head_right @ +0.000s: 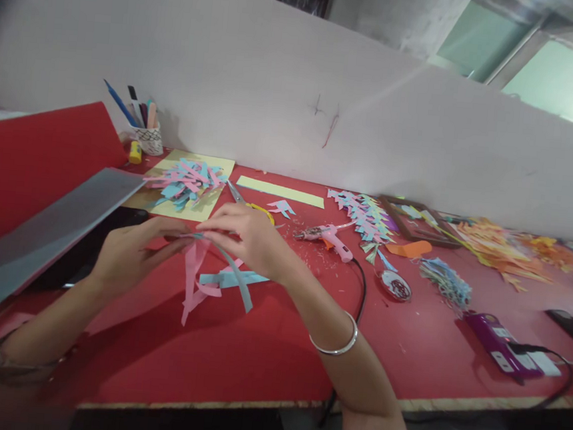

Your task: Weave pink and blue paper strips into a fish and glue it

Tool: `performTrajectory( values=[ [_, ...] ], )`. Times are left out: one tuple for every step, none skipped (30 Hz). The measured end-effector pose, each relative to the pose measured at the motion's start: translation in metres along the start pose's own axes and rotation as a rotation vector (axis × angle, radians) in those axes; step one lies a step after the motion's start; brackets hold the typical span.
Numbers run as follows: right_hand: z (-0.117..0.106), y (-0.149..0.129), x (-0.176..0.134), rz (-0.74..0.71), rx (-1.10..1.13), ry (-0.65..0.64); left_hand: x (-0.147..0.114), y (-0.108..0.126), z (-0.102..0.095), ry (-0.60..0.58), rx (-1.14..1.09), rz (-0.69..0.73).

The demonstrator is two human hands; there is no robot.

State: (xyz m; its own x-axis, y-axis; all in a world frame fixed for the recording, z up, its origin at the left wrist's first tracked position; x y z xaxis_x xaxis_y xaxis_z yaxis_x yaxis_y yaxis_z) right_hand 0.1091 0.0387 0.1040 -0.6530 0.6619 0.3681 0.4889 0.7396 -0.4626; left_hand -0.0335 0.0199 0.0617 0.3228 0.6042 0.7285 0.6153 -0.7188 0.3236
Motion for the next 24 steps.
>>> performTrajectory(
  values=[
    [-0.0004, 0.0000, 0.0001, -0.002, 0.005, 0.001, 0.0001, 0.0006, -0.0001, 0.002, -0.004, 0.007],
    [-0.0005, -0.0003, 0.0002, -0.007, 0.005, 0.003, 0.0002, 0.0013, 0.0002, -0.003, -0.012, 0.014],
    [-0.0006, -0.0007, 0.0004, -0.012, 0.003, 0.005, 0.0002, 0.0019, 0.0010, -0.014, -0.021, 0.017],
    [-0.0007, -0.0010, 0.0005, -0.016, 0.001, 0.008, 0.0001, 0.0022, 0.0018, -0.027, -0.027, 0.014],
    [-0.0011, -0.0010, 0.0007, -0.014, -0.001, 0.012, 0.0000, 0.0023, 0.0027, -0.039, -0.033, 0.008],
    [-0.0016, -0.0007, 0.0008, -0.006, -0.001, 0.014, -0.0003, 0.0021, 0.0035, -0.049, -0.037, -0.001],
    [-0.0024, -0.0001, 0.0009, 0.003, 0.003, 0.013, -0.0005, 0.0017, 0.0038, -0.052, -0.040, -0.010],
    [-0.0033, 0.0007, 0.0008, 0.012, 0.008, 0.010, -0.0006, 0.0014, 0.0039, -0.050, -0.042, -0.014],
    [-0.0044, 0.0016, 0.0006, 0.022, 0.014, 0.003, -0.0005, 0.0012, 0.0036, -0.045, -0.042, -0.013],
    [-0.0054, 0.0027, 0.0002, 0.031, 0.019, -0.006, -0.0003, 0.0012, 0.0031, -0.037, -0.040, -0.008],
    [-0.0065, 0.0036, -0.0002, 0.038, 0.025, -0.017, -0.0001, 0.0011, 0.0025, -0.028, -0.036, -0.005],
    [-0.0072, 0.0045, -0.0006, 0.044, 0.030, -0.030, 0.0002, 0.0010, 0.0019, -0.021, -0.032, -0.004],
    [-0.0077, 0.0054, -0.0009, 0.052, 0.031, -0.041, 0.0005, 0.0009, 0.0015, -0.018, -0.028, -0.004],
    [-0.0080, 0.0062, -0.0012, 0.060, 0.027, -0.049, 0.0007, 0.0008, 0.0012, -0.016, -0.027, -0.005],
    [-0.0079, 0.0068, -0.0013, 0.067, 0.020, -0.055, 0.0008, 0.0008, 0.0010, -0.014, -0.026, -0.006],
    [-0.0078, 0.0071, -0.0013, 0.072, 0.014, -0.057, 0.0009, 0.0009, 0.0011, -0.015, -0.028, -0.005],
    [-0.0075, 0.0072, -0.0012, 0.076, 0.007, -0.060, 0.0010, 0.0011, 0.0013, -0.017, -0.030, -0.001],
    [-0.0069, 0.0072, -0.0011, 0.081, 0.003, -0.064, 0.0009, 0.0012, 0.0015, -0.019, -0.032, 0.000],
    [-0.0063, 0.0073, -0.0010, 0.089, 0.005, -0.072, 0.0009, 0.0010, 0.0019, -0.023, -0.031, -0.002],
    [-0.0055, 0.0073, -0.0009, 0.101, 0.014, -0.086, 0.0008, 0.0007, 0.0022, -0.027, -0.029, -0.007],
    [-0.0046, 0.0075, -0.0009, 0.119, 0.029, -0.104, 0.0007, 0.0004, 0.0026, -0.034, -0.025, -0.012],
    [-0.0038, 0.0078, -0.0010, 0.140, 0.048, -0.121, 0.0007, 0.0001, 0.0029, -0.038, -0.021, -0.015],
    [-0.0031, 0.0082, -0.0010, 0.162, 0.068, -0.137, 0.0009, 0.0001, 0.0031, -0.041, -0.016, -0.014],
    [-0.0027, 0.0086, -0.0011, 0.185, 0.088, -0.144, 0.0011, 0.0003, 0.0030, -0.039, -0.010, -0.011]
  ],
)
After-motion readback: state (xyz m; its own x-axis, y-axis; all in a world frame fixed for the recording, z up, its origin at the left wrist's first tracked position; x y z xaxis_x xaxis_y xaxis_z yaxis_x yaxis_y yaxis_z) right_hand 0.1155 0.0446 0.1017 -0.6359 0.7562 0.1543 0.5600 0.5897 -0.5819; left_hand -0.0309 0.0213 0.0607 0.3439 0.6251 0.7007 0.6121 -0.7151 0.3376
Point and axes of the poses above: each hand's wrist, its own x-axis towards the middle knuckle, its own z-axis out of the palm, y = z × x, the point moved 5 cm from there along x, towards the middle knuckle, and after that the axes turned 9 degrees about z, right-handed, at the moved point
